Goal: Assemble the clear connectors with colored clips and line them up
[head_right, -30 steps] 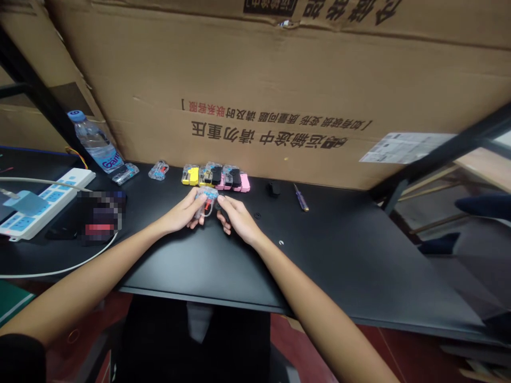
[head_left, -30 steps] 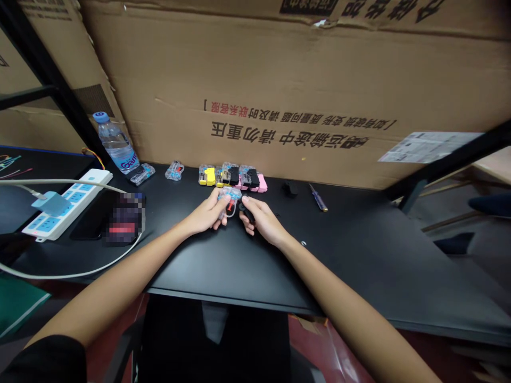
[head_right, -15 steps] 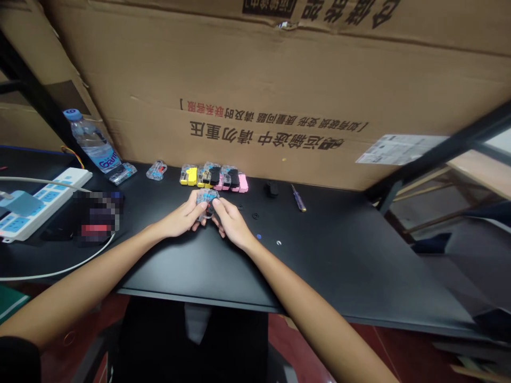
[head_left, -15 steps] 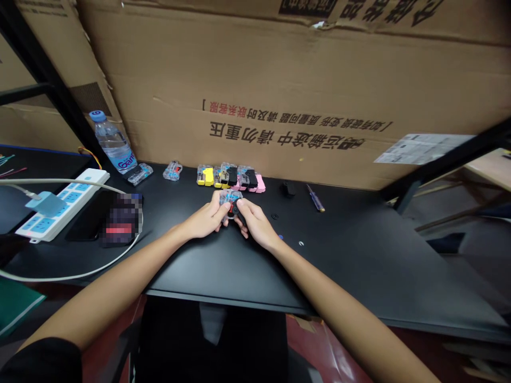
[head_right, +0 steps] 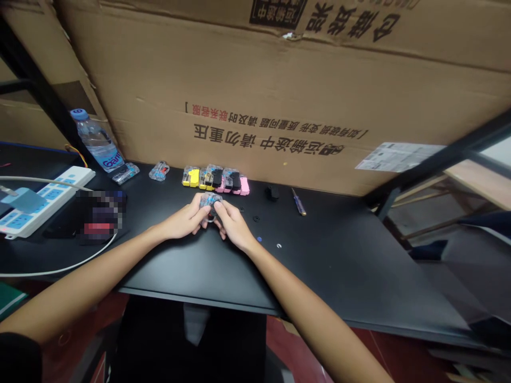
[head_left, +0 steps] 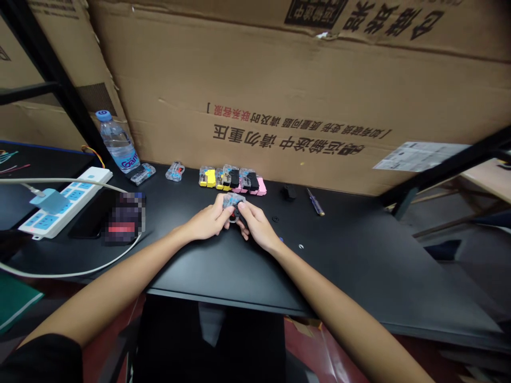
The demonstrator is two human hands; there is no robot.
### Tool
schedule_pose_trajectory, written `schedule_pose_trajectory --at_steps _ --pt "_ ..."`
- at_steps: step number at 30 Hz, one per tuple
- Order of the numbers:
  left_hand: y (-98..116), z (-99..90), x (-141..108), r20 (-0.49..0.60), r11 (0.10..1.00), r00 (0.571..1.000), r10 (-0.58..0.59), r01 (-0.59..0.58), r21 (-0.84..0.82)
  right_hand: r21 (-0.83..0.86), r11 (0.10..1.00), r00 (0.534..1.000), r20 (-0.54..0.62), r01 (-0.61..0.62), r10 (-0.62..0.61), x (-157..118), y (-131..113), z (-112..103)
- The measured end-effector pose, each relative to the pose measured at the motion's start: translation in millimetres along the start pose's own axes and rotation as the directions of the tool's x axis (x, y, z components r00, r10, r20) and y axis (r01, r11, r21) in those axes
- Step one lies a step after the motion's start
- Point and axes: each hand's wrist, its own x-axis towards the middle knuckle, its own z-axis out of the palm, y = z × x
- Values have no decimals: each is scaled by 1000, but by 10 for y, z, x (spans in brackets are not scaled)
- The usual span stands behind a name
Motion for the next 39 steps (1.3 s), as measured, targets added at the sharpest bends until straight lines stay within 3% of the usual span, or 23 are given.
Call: schedule_pose_trajectory --at_steps 3,8,13,17,22,24,28,30,34,39 --pt "-37 5 21 21 991 1000 13 -10 -132 12 1000 1000 9 12 -12 10 3 -5" --pt "-45 -5 26 16 980 1000 13 -10 -198 37 999 1000 10 7 -7 17 0 5" --pt "-80 -43 67 -90 974 996 17 -37 -222 121 993 1000 -17 7 -5 41 -38 -5" --pt "-111 -143 124 -250 966 968 -8 -57 -252 123 991 988 -152 51 -32 110 -51 -109" --pt "-83 -206 119 -314 975 949 -34 -38 -219 -13 992 942 -314 122 -120 131 -81 -214" --pt "-58 -188 94 -303 983 953 -25 -32 -180 -114 982 944 -282 147 -174 104 -110 -206" --pt "7 -191 50 -259 995 964 53 -72 -63 -289 941 979 -52 176 -199 64 -166 -191" --pt "38 -232 43 -255 996 965 64 -78 -43 -289 942 977 -75 172 -202 74 -183 -213" --pt "59 -283 53 -334 990 942 29 -72 -118 -250 951 942 -230 184 -243 103 -180 -242" --pt "55 -238 74 -218 985 975 37 -72 -155 -306 936 975 -79 175 -208 97 -160 -182"
